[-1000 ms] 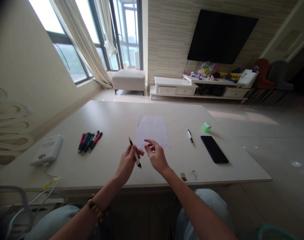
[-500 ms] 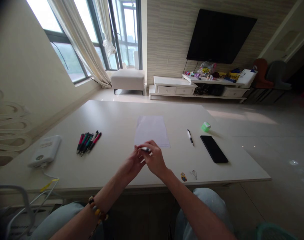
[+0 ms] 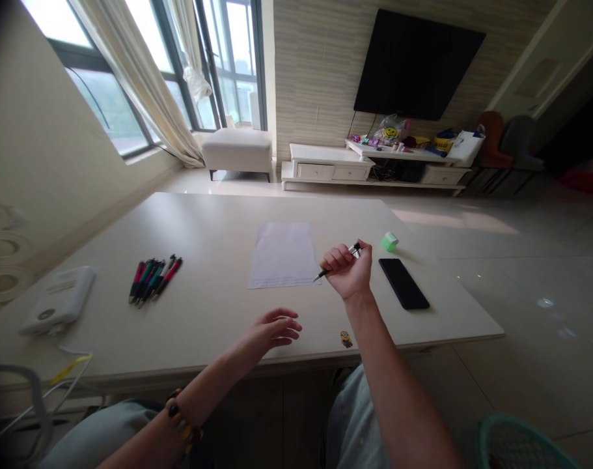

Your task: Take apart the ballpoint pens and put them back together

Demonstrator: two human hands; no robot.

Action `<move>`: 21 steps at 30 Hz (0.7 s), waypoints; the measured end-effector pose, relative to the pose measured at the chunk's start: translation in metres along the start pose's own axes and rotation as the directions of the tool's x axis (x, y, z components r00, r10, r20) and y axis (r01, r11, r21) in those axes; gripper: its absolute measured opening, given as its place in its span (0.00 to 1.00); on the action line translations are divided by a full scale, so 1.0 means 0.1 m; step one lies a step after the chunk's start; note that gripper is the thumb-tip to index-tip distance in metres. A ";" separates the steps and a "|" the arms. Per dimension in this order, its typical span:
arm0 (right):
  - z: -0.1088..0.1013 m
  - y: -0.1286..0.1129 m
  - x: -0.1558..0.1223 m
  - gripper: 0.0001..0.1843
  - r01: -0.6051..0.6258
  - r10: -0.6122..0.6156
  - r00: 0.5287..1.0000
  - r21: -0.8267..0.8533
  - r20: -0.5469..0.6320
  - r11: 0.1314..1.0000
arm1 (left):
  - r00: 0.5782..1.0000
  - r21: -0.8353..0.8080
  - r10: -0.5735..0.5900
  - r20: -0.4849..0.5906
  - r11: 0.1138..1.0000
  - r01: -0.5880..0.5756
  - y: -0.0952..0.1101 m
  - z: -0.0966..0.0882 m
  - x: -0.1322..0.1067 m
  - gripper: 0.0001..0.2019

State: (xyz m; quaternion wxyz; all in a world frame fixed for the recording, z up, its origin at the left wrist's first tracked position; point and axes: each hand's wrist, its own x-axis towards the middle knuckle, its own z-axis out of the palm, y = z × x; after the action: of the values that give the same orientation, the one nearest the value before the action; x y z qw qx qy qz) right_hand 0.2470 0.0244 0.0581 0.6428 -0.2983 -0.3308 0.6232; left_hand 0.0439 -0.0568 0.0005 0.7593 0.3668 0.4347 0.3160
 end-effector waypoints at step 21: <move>0.05 0.29 0.30 0.20 -0.156 0.159 0.987 -0.274 -0.012 0.949 | 0.753 0.964 0.626 0.201 0.008 -0.265 -0.23 -0.02 0.50 0.20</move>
State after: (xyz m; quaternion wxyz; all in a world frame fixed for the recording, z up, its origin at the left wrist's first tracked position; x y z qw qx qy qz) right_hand 0.2258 0.0559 0.0400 0.5417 -0.4067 -0.3923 0.6223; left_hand 0.0671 -0.0283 -0.0405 0.1340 0.8249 0.4924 0.2433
